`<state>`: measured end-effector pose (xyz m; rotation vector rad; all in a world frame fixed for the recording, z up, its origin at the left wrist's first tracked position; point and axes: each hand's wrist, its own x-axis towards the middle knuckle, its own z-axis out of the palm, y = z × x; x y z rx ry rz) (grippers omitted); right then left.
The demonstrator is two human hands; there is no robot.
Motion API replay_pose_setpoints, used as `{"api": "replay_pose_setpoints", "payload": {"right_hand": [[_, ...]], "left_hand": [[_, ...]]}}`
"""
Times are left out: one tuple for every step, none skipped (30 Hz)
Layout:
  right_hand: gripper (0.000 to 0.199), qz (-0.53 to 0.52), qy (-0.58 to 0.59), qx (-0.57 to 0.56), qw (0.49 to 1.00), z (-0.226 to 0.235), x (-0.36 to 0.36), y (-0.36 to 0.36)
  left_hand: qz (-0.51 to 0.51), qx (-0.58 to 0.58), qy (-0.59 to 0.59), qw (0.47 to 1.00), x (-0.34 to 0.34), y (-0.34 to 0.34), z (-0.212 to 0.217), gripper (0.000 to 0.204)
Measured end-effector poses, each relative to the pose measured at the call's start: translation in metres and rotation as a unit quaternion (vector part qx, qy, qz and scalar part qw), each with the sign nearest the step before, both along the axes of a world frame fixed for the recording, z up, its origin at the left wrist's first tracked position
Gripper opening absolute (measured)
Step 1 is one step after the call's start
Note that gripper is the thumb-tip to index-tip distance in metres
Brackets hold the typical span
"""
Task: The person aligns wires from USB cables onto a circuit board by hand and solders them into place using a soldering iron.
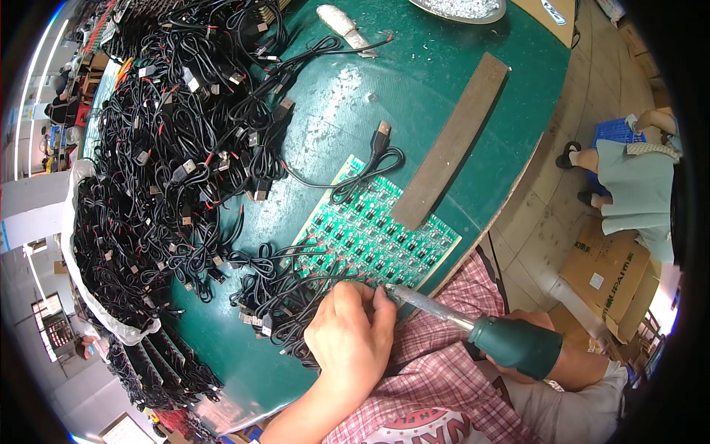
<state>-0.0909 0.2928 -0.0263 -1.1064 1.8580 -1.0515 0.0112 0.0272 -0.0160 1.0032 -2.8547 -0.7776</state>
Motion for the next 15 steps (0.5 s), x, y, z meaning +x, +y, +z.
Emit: {"api": "replay_pose_setpoints", "payload": {"right_hand": [[0.044, 0.013, -0.008, 0.010, 1.000, 0.001, -0.001, -0.002], [0.044, 0.027, -0.016, 0.019, 0.999, 0.001, -0.002, -0.003], [0.044, 0.027, -0.016, 0.019, 0.999, 0.002, -0.001, -0.004], [0.044, 0.012, -0.036, 0.028, 0.999, 0.003, 0.000, -0.004], [0.044, -0.003, -0.055, 0.036, 0.998, 0.003, 0.001, -0.004], [0.044, -0.003, -0.055, 0.037, 0.998, 0.003, 0.001, -0.004], [0.044, -0.002, -0.050, 0.034, 0.998, 0.003, 0.001, -0.003], [0.044, -0.001, -0.044, 0.031, 0.999, 0.003, 0.001, -0.002], [0.044, 0.000, -0.044, 0.031, 0.999, -0.001, 0.003, 0.003], [0.045, 0.016, -0.003, 0.025, 1.000, -0.010, 0.007, 0.012], [0.046, 0.033, 0.039, 0.019, 0.999, -0.014, 0.009, 0.016], [0.046, 0.033, 0.038, 0.019, 0.999, -0.013, 0.011, 0.016], [0.029, -0.005, 0.048, 0.028, 0.998, -0.011, 0.014, 0.013], [0.016, -0.042, 0.059, 0.037, 0.997, -0.008, 0.015, 0.010], [0.016, -0.043, 0.059, 0.037, 0.997, -0.007, 0.015, 0.008]], "left_hand": [[0.000, 0.000, 0.001, 1.000, 0.000, 0.000, 0.000, 0.022], [-0.001, 0.001, 0.001, 1.000, 0.001, 0.000, -0.001, 0.023], [-0.001, 0.001, 0.001, 1.000, 0.001, 0.000, -0.001, 0.023], [-0.002, 0.000, 0.000, 1.000, 0.001, 0.000, 0.000, 0.023], [-0.004, 0.000, -0.002, 1.000, 0.001, 0.000, 0.000, 0.023], [-0.004, 0.000, -0.002, 1.000, 0.000, 0.000, 0.000, 0.023], [-0.006, 0.000, -0.001, 1.000, 0.000, -0.001, 0.000, 0.023], [-0.008, 0.000, -0.001, 1.000, 0.000, -0.001, 0.000, 0.023], [-0.008, 0.001, 0.000, 1.000, 0.000, -0.001, 0.000, 0.023], [-0.006, 0.004, 0.001, 1.000, 0.000, -0.002, 0.001, 0.023], [-0.004, 0.008, 0.003, 1.000, 0.000, -0.002, 0.001, 0.022], [-0.005, 0.008, 0.003, 1.000, 0.000, -0.001, 0.001, 0.022], [-0.005, 0.006, 0.003, 1.000, -0.001, -0.001, 0.001, 0.022], [-0.005, 0.005, 0.004, 1.000, -0.001, -0.001, 0.001, 0.022], [-0.006, 0.004, 0.004, 1.000, -0.001, -0.001, 0.001, 0.022]]}}
